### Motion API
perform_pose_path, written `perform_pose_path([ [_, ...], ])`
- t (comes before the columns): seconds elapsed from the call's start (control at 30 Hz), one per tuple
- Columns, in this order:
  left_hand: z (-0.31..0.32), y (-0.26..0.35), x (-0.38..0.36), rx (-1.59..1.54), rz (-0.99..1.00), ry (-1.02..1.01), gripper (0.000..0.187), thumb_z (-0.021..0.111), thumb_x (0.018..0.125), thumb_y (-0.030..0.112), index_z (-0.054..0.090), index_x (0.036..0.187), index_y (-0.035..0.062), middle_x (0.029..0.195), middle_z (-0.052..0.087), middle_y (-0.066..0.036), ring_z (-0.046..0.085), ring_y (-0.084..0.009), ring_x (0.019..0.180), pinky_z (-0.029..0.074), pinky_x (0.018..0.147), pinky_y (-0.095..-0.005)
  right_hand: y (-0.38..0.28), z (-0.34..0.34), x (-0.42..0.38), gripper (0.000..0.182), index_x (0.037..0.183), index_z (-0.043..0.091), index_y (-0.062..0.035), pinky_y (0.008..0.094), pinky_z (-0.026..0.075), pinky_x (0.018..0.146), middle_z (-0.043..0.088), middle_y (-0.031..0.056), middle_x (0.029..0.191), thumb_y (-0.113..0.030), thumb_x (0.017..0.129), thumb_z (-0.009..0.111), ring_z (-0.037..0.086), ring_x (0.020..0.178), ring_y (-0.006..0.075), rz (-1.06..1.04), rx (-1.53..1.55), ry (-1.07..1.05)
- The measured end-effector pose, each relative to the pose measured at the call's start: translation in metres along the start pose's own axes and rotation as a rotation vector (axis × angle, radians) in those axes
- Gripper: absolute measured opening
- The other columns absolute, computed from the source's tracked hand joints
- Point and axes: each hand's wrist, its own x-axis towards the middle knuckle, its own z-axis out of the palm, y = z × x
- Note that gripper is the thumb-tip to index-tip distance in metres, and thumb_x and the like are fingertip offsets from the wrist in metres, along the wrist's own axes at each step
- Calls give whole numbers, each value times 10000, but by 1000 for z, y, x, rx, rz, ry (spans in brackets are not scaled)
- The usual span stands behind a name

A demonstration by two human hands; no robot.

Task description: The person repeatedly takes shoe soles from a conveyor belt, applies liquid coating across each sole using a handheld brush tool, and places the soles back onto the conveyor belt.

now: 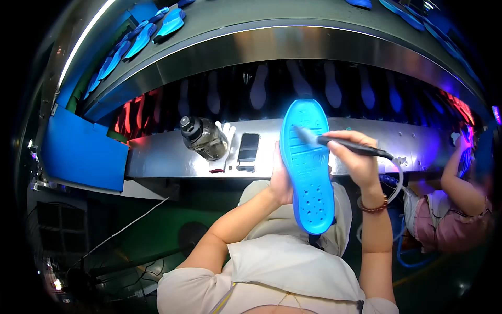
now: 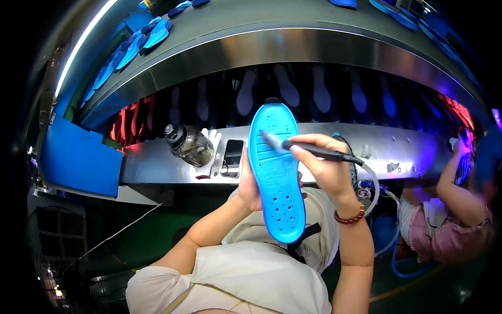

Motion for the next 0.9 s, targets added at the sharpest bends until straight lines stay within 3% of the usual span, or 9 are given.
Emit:
perform_pose_path([
  [0.13, 13, 0, 3, -156, 91, 77, 876, 145, 764, 751, 340, 1312, 96, 1252, 441, -155, 487, -309, 1086, 398, 920, -473, 7, 8, -14, 164, 894, 653, 26, 224, 482, 675, 658, 119, 854, -18, 736, 639, 617, 736, 124, -51, 65, -276],
  [0.17, 16, 2, 0, 83, 164, 225, 867, 142, 772, 742, 335, 1314, 93, 1268, 428, -142, 489, -300, 1084, 402, 920, -457, 6, 6, -16, 168, 893, 652, 30, 232, 484, 693, 657, 128, 857, -16, 732, 640, 621, 751, 134, -147, 127, -339],
  [0.23, 13, 3, 1, 32, 180, 245, 884, 116, 766, 747, 339, 1307, 85, 1243, 447, -156, 511, -299, 1046, 422, 896, -451, -2, -1, -18, 175, 907, 644, 42, 264, 497, 737, 656, 126, 854, 9, 737, 623, 623, 782, 150, 167, 427, -277],
  [0.33, 11, 6, 5, 134, 210, 230, 916, 84, 750, 762, 379, 1262, 61, 1096, 527, -191, 555, -318, 951, 466, 822, -454, 1, 0, -13, 173, 920, 644, 27, 264, 500, 733, 656, 112, 858, 28, 750, 612, 614, 789, 132, 209, 209, -208],
  [0.47, 10, 17, 3, 95, 376, 128, 1011, 112, 670, 837, 409, 1206, 32, 933, 572, -215, 577, -338, 838, 484, 742, -462, -5, -5, -21, 197, 900, 652, 16, 289, 488, 761, 649, 160, 887, 26, 703, 651, 629, 823, 220, -182, 146, -492],
  [0.57, 21, 21, 4, 104, 489, 202, 1038, 107, 648, 855, 435, 1163, 16, 911, 577, -211, 584, -326, 819, 490, 723, -446, 0, -5, -22, 163, 866, 648, 26, 289, 489, 753, 651, 148, 892, 25, 703, 640, 630, 816, 210, -74, 2, -228],
  [0.63, 22, 35, 4, 83, 577, 55, 1044, 102, 645, 859, 468, 1119, 4, 898, 583, -212, 593, -315, 804, 497, 721, -431, -15, -1, -26, 158, 848, 641, 27, 290, 493, 744, 651, 142, 880, 31, 690, 655, 631, 832, 210, -325, -77, -430],
  [0.77, 20, 43, -1, 74, 594, 24, 1007, 180, 664, 840, 493, 1114, -5, 946, 573, -204, 573, -331, 830, 457, 787, -463, -1, -7, -37, 187, 869, 640, 18, 304, 485, 789, 647, 154, 885, 52, 686, 651, 628, 854, 232, -136, 193, -298],
  [0.9, 23, 49, 3, 143, 626, 116, 1024, 175, 663, 841, 469, 1140, -16, 982, 564, -211, 571, -327, 853, 462, 782, -454, 3, -5, -41, 238, 881, 649, 12, 333, 474, 811, 650, 143, 899, 47, 649, 685, 613, 896, 247, -186, -7, -343],
])
